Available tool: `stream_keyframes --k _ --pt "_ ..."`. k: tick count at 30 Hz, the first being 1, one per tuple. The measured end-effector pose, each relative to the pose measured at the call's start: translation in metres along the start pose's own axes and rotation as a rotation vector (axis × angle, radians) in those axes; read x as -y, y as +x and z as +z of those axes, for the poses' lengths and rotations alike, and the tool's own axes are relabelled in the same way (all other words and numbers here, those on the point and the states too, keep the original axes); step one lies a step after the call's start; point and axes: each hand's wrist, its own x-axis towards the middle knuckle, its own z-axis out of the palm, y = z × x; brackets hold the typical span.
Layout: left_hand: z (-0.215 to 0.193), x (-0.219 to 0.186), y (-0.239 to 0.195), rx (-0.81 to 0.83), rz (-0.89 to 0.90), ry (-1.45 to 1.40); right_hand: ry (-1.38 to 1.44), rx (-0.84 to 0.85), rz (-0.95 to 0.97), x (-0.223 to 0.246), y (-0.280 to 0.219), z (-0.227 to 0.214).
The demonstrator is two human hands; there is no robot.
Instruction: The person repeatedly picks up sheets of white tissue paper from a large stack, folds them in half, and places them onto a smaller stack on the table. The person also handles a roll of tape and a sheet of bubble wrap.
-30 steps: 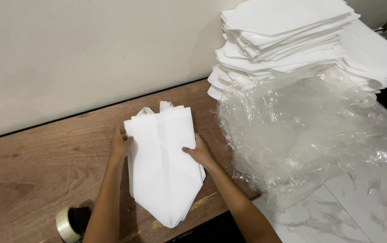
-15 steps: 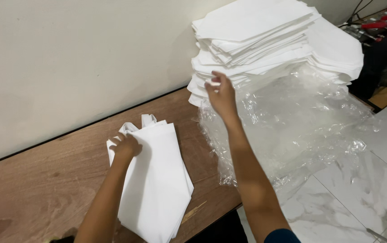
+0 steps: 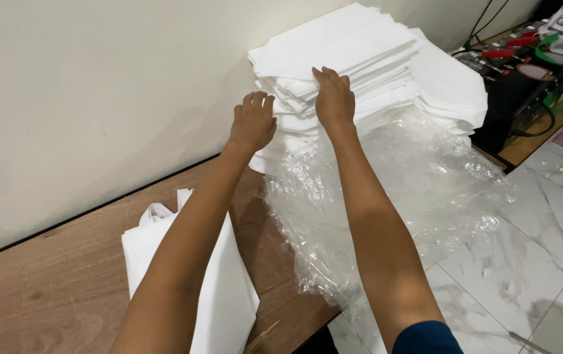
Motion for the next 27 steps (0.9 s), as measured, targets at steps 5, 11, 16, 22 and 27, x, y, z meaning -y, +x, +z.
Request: stream_keyframes --k 5,11,16,22,27 --pt "0.027 -0.024 0.042 -0.137 0.037 0.045 -0.249 -0.131 -0.137 -0.026 0.007 0.022" --pt "0.017 -0.045 0.059 -0.278 -0.006 0.04 0.115 -0.354 -0.106 -0.017 -0.006 -0.012" --pt "0.0 -0.05 0.067 -0.455 0.031 -0.035 0.559 -0.503 -0.054 -0.001 -0.025 -0.036" --pt "-0.018 -0.06 0.064 -0.475 0.106 -0.054 1.36 -0.55 0.303 0.007 -0.032 -0.037" --pt "-0.033 -0.077 0.036 -0.482 0.176 -0.088 1.78 -0.301 1.08 0.025 -0.022 -0.086"
